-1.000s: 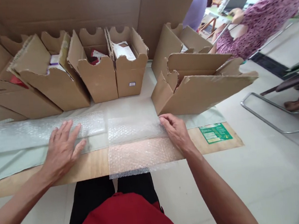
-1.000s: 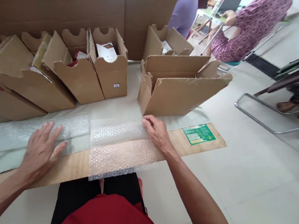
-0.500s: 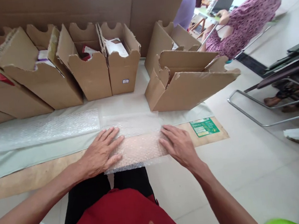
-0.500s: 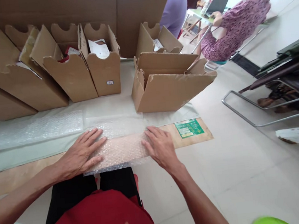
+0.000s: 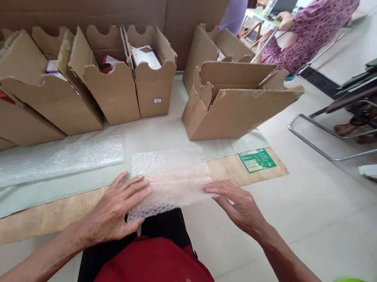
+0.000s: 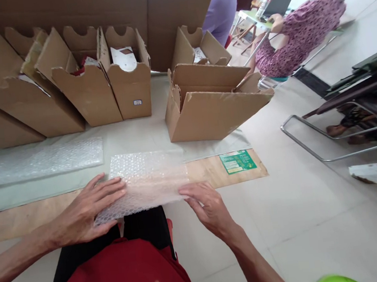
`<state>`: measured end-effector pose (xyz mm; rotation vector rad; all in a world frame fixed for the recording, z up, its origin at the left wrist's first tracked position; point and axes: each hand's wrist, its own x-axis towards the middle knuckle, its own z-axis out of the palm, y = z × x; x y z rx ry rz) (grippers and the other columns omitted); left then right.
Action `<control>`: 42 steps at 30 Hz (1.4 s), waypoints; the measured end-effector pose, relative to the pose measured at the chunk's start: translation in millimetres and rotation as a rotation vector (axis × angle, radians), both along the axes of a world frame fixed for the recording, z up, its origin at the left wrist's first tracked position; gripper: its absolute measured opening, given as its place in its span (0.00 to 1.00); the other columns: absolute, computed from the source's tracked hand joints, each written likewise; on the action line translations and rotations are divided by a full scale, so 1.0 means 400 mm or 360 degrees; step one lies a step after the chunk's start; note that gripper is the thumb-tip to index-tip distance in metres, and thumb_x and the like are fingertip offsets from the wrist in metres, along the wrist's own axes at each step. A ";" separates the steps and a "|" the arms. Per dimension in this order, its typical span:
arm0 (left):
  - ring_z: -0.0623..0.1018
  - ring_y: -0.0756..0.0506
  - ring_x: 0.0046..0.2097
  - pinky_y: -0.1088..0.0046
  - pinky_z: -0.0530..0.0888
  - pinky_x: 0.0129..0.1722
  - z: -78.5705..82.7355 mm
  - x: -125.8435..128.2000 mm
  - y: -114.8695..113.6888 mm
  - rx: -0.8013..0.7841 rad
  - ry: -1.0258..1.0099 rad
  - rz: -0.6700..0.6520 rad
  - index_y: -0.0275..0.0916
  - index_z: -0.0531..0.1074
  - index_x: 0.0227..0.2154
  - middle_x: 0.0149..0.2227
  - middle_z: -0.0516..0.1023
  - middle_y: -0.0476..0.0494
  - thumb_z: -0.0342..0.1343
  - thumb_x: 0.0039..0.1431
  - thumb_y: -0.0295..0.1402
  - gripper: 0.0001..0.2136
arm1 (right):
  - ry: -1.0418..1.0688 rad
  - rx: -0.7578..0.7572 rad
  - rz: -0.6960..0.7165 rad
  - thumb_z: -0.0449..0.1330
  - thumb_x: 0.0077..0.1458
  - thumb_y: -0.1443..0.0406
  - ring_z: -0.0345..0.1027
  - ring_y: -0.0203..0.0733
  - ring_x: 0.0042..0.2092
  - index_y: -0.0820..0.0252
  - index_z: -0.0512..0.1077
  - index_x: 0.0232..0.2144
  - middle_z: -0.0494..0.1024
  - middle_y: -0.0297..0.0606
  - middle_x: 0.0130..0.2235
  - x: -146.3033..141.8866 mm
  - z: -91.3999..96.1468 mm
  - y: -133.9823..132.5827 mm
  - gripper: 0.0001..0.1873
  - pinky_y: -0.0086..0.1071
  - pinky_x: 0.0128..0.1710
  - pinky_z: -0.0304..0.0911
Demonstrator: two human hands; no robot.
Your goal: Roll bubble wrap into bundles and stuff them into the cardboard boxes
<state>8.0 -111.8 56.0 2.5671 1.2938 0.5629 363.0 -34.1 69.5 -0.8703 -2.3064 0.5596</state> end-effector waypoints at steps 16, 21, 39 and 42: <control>0.78 0.42 0.34 0.68 0.69 0.35 0.007 0.079 0.078 -0.0360 0.0167 0.1097 0.40 0.77 0.40 0.31 0.80 0.46 0.55 0.62 0.34 0.08 | -0.0197 -0.0030 -0.0783 0.61 0.59 0.54 0.72 0.48 0.37 0.61 0.74 0.49 0.79 0.45 0.41 -0.063 -0.096 0.117 0.21 0.41 0.42 0.68; 0.80 0.39 0.39 0.67 0.67 0.33 0.029 0.080 0.087 -0.0459 0.0438 0.1205 0.39 0.74 0.47 0.42 0.80 0.42 0.56 0.64 0.41 0.14 | -0.0422 -0.0197 -0.0551 0.65 0.54 0.56 0.71 0.55 0.49 0.61 0.73 0.49 0.75 0.51 0.52 -0.059 -0.049 0.173 0.22 0.43 0.47 0.67; 0.76 0.36 0.48 0.57 0.74 0.48 0.029 0.125 0.167 0.0316 -0.0059 0.0503 0.33 0.71 0.54 0.46 0.78 0.33 0.54 0.66 0.29 0.15 | 0.1264 -0.2029 -0.0742 0.73 0.49 0.48 0.70 0.35 0.24 0.60 0.71 0.30 0.76 0.33 0.26 -0.203 -0.145 -0.235 0.24 0.24 0.18 0.65; 0.74 0.36 0.55 0.53 0.71 0.57 -0.001 0.116 0.035 0.0124 -0.0319 0.0027 0.36 0.71 0.53 0.50 0.78 0.33 0.55 0.64 0.29 0.15 | 0.1399 -0.2172 -0.0642 0.73 0.51 0.50 0.73 0.37 0.26 0.62 0.74 0.32 0.78 0.36 0.26 -0.227 -0.155 -0.261 0.22 0.23 0.20 0.66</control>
